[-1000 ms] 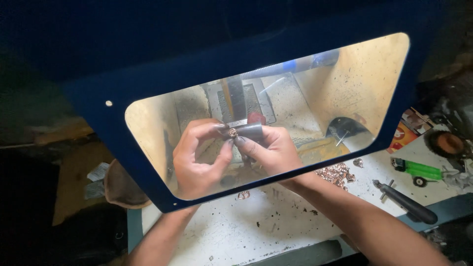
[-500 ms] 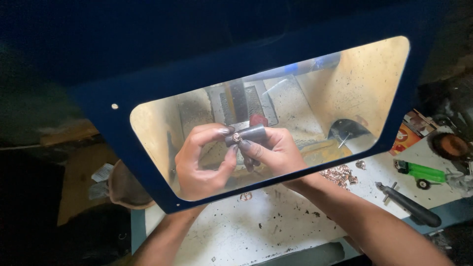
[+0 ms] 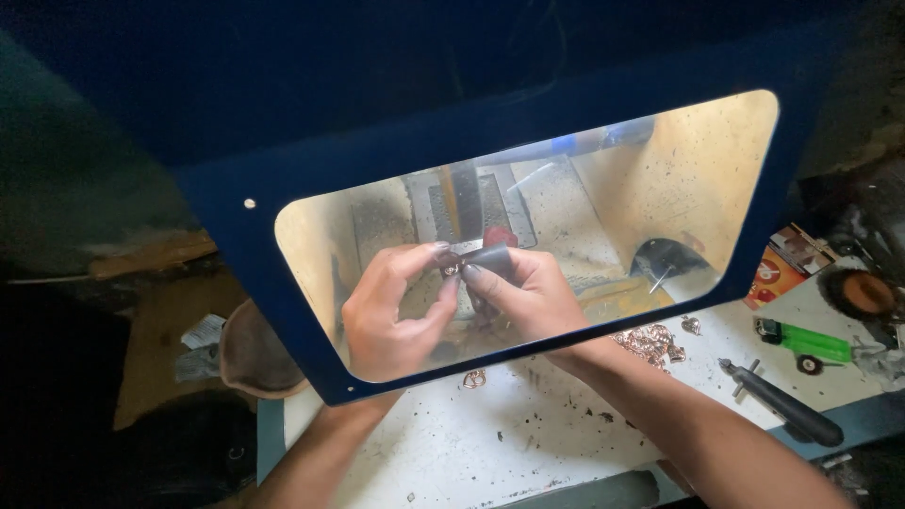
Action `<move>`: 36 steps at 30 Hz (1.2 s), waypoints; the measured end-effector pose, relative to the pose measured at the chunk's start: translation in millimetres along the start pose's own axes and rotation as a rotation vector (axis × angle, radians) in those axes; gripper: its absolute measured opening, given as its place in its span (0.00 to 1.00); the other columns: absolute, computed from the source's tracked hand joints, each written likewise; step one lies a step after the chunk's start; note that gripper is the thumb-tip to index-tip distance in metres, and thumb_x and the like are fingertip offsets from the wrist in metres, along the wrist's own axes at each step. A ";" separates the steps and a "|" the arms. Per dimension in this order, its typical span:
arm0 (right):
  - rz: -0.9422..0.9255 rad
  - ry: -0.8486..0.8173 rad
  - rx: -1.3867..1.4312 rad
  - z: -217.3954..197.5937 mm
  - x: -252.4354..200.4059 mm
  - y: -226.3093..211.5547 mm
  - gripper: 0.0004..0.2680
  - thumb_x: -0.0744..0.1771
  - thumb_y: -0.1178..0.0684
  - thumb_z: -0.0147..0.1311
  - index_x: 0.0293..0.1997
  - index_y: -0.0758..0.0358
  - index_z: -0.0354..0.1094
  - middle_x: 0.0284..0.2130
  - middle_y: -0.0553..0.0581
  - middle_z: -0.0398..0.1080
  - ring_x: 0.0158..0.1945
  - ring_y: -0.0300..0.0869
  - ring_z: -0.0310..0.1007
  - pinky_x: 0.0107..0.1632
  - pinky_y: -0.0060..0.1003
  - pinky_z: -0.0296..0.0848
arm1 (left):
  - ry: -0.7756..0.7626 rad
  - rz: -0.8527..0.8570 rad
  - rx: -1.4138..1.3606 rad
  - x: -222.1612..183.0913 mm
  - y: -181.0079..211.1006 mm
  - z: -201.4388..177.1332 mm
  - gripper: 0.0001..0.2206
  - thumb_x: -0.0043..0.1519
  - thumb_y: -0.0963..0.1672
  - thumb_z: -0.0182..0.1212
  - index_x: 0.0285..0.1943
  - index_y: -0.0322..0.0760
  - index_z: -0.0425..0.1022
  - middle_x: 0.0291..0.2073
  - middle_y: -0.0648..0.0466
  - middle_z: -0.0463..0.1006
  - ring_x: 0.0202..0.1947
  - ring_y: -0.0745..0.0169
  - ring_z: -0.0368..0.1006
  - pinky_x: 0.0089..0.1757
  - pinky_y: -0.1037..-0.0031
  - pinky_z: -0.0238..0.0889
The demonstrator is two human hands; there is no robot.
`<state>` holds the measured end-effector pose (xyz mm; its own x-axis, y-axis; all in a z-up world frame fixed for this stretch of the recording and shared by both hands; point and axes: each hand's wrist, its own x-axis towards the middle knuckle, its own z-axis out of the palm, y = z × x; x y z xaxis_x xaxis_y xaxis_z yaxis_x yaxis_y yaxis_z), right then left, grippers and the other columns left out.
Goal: Polishing a small metal jewelry component by holding and rotating it against a motorized polishing spindle inside a protective enclosure.
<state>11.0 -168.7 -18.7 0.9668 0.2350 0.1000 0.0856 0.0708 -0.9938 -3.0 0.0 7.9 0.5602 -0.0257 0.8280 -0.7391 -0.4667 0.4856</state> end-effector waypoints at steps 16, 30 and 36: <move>0.029 0.078 -0.064 -5.8 2.2 5.4 0.07 0.66 0.57 0.57 0.29 0.65 0.78 0.18 0.55 0.72 0.28 0.38 0.69 0.38 0.37 0.73 | -0.120 0.064 0.107 2.2 12.8 1.7 0.08 0.57 0.36 0.68 0.42 0.38 0.83 0.30 0.56 0.80 0.33 0.57 0.79 0.39 0.70 0.76; -0.116 -0.067 -0.199 -17.8 3.0 0.9 0.06 0.65 0.57 0.57 0.32 0.66 0.79 0.23 0.58 0.78 0.35 0.40 0.75 0.45 0.43 0.77 | -0.283 -0.162 -0.008 1.1 5.6 -3.2 0.03 0.62 0.39 0.63 0.42 0.36 0.82 0.33 0.51 0.80 0.34 0.52 0.81 0.39 0.65 0.77; -0.073 -0.074 -0.234 -8.1 0.8 -15.0 0.06 0.64 0.56 0.62 0.39 0.67 0.81 0.28 0.61 0.80 0.36 0.45 0.78 0.46 0.46 0.77 | -0.248 -0.685 -0.373 -3.7 -5.5 -2.9 0.06 0.58 0.41 0.68 0.42 0.34 0.84 0.39 0.48 0.82 0.44 0.57 0.81 0.47 0.62 0.77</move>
<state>12.5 -177.5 -4.1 0.9365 0.3085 0.1665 0.2161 -0.1339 -0.9671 -2.0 5.2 3.0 0.9669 -0.0565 0.2487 -0.2540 -0.1261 0.9589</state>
